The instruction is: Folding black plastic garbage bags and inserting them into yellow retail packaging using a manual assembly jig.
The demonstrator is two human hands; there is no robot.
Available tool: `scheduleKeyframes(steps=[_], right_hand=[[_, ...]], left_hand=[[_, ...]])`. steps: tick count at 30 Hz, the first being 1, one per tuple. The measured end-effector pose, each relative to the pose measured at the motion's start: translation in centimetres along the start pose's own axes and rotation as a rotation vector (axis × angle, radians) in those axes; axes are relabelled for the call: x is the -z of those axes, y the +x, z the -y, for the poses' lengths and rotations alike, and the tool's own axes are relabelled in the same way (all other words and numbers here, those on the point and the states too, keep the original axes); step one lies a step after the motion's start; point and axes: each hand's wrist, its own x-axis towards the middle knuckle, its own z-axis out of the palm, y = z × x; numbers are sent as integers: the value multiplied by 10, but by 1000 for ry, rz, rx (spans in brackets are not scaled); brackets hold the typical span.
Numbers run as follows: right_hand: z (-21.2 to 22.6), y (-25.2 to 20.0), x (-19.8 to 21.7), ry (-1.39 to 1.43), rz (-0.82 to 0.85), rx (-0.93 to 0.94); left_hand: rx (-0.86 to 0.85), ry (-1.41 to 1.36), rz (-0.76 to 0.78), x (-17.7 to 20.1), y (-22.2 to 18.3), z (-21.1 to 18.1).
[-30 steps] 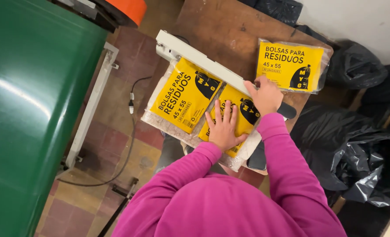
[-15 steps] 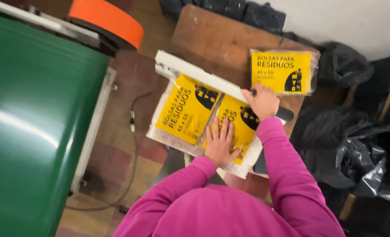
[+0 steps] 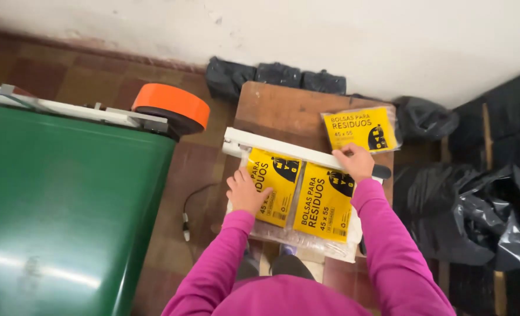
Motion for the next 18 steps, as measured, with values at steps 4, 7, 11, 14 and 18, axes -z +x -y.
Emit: scheduleKeyframes(steps=[4,7,11,14,18], right_hand=[[-12,0,24,496,40,-96],[13,-13,60,865,107,-13],[-8,-62,60,811,143,-69],[-40,-99,33,414,58,-168],[-78,-112,-13,269,-30,-315]], left_hand=[[20,-16,2,-19,1,6],[-17,28,-104,-27,15,0],[129,-48,-72,-36,20,0],[238,-65,-58,-43,17,-4],[317,-103,-72,-46,8,-15]])
